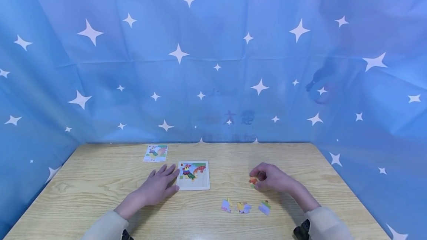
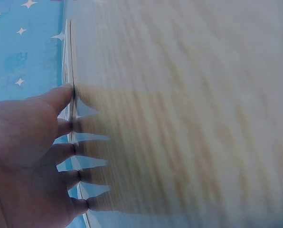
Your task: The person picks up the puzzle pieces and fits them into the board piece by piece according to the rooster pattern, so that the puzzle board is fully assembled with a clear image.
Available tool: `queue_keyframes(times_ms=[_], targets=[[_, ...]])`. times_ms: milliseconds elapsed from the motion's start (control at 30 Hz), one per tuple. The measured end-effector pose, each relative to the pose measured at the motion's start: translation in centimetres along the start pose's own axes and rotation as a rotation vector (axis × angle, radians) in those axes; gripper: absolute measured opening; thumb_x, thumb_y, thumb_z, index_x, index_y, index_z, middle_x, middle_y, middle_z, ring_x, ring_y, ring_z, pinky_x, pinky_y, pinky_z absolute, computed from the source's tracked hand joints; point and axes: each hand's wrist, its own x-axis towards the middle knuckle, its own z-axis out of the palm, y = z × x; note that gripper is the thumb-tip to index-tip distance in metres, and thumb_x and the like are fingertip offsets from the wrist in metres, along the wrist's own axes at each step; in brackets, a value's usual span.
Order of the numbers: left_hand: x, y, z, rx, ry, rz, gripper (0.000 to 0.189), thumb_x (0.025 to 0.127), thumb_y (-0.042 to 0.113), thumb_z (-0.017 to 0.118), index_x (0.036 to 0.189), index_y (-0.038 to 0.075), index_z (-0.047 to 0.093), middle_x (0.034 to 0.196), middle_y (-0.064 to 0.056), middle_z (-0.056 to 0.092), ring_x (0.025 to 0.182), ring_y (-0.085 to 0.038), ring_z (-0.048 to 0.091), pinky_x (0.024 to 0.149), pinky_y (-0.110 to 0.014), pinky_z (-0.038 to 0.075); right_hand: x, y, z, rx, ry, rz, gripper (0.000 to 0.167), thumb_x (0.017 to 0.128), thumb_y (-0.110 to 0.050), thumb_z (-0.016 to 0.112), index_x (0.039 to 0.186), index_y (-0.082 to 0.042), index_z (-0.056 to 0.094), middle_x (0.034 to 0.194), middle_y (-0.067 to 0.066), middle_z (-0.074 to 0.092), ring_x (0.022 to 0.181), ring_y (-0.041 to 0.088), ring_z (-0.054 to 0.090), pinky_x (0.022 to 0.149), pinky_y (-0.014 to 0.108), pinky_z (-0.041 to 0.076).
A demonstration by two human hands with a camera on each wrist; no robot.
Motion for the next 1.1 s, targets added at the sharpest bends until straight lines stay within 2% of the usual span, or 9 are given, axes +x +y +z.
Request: queue_keyframes(times_ms=[267,467,700,800,1000,1100], targets=[[-0.4,0.3,-0.4,-0.023,-0.013,0.005,0.061,0.105,0.035,0.059,0.153,-0.001,0.045,0.160,-0.028,0.033,0.146,-0.056,0.023,0.108,-0.080,0.017,0.1,-0.3,0.1,-0.040,-0.017,-0.003,0.031,0.088,-0.003,0.078,0.116,0.000,0.064,0.099,0.010,0.053,0.084,0.023,0.047,0.066,0.030,0.043],[-0.4,0.4,-0.5,-0.034,-0.025,0.002,0.062,0.105,0.035,0.059,0.153,-0.001,0.044,0.160,-0.028,0.032,0.147,-0.056,0.022,0.108,-0.080,0.017,0.2,-0.5,0.0,-0.017,-0.044,0.002,0.030,0.087,-0.003,0.080,0.111,-0.001,0.061,0.091,0.010,0.052,0.080,0.022,0.046,0.064,0.031,0.040],[-0.4,0.8,-0.9,-0.043,-0.045,-0.010,0.061,0.105,0.033,0.060,0.153,-0.002,0.044,0.160,-0.028,0.033,0.147,-0.055,0.022,0.108,-0.080,0.017,0.5,-0.2,-0.3,-0.009,-0.037,-0.003,0.026,0.087,-0.003,0.080,0.102,-0.003,0.058,0.086,0.006,0.057,0.075,0.018,0.052,0.062,0.028,0.045],[-0.5,1.0,-1.1,-0.053,-0.054,-0.018,0.061,0.105,0.032,0.060,0.153,-0.002,0.044,0.160,-0.027,0.033,0.147,-0.054,0.022,0.108,-0.079,0.018,0.6,-0.1,-0.4,0.014,-0.039,-0.006,0.024,0.087,-0.002,0.079,0.100,-0.002,0.058,0.084,0.006,0.058,0.074,0.018,0.053,0.062,0.027,0.045],[-0.5,0.8,-0.9,-0.008,-0.019,0.025,0.060,0.105,0.032,0.059,0.152,-0.004,0.045,0.158,-0.030,0.035,0.144,-0.057,0.025,0.106,-0.080,0.021,0.7,0.0,-0.5,0.088,-0.055,-0.019,0.022,0.088,0.000,0.077,0.100,0.001,0.059,0.084,0.008,0.061,0.073,0.017,0.057,0.062,0.026,0.047],[-0.5,0.8,-0.9,-0.007,-0.017,0.011,0.061,0.105,0.032,0.060,0.152,-0.003,0.045,0.158,-0.029,0.035,0.145,-0.056,0.025,0.107,-0.079,0.020,0.8,0.0,-0.5,0.127,-0.070,-0.041,0.019,0.090,0.001,0.075,0.101,0.003,0.060,0.085,0.009,0.063,0.072,0.016,0.058,0.061,0.026,0.048]])
